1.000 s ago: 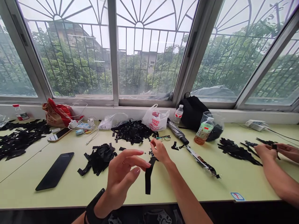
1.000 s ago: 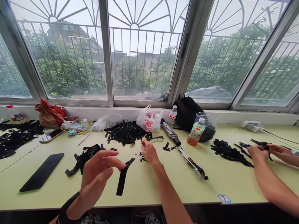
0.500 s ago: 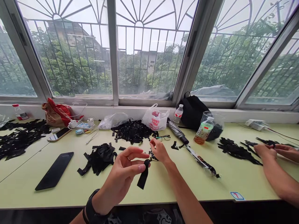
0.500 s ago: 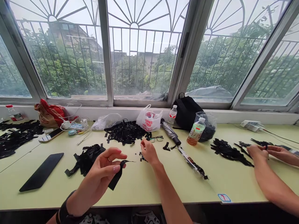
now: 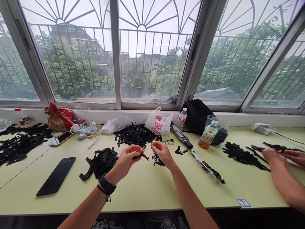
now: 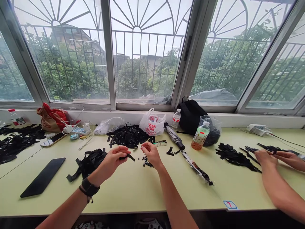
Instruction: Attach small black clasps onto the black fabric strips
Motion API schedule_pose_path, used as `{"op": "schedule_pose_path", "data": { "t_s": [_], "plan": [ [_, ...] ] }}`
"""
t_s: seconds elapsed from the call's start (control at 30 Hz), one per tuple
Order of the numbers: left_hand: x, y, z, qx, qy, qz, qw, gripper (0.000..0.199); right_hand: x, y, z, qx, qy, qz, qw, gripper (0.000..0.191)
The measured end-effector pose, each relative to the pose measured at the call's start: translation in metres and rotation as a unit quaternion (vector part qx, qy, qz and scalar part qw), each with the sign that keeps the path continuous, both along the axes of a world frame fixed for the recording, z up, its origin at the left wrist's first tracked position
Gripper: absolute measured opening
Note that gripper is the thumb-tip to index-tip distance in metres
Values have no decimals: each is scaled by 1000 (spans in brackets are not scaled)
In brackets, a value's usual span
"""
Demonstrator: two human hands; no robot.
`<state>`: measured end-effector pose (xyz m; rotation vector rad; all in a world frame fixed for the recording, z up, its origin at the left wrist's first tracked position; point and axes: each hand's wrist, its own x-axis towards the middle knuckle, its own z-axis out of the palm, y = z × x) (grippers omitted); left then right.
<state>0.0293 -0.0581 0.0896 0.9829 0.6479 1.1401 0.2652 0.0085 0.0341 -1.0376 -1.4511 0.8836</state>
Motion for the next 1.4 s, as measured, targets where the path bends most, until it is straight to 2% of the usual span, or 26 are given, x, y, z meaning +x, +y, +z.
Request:
{"op": "schedule_pose_path", "data": {
  "t_s": [0.13,0.23,0.37,0.47,0.6,0.73,1.03,1.27,1.4],
  "plan": [
    [1,24,-26,14,30,7,999,20,-4,-7,7,-39,53,41,997,39],
    [0,32,-40,19,28,0,999,21,-14,-19,13,-67,82,119,987,34],
    [-3,35,-48,53,37,-16,998,26,-29,-35,20,-118,95,236,960,27],
    [-7,37,-49,95,76,-1,993,29,-35,-38,20,-143,107,276,944,26],
    [-10,39,-53,129,144,25,981,30,-36,-33,14,-129,90,245,957,28],
    [-11,41,-58,146,169,35,974,28,-37,-31,9,-121,47,231,964,29],
    [-8,42,-63,84,106,10,991,30,-45,-27,2,-63,4,176,982,25],
    [-6,39,-60,107,130,9,986,37,-48,-25,-2,-30,35,157,986,30],
    [-7,40,-60,113,150,32,982,37,-49,-26,-4,-20,43,163,986,28]
  ]
}}
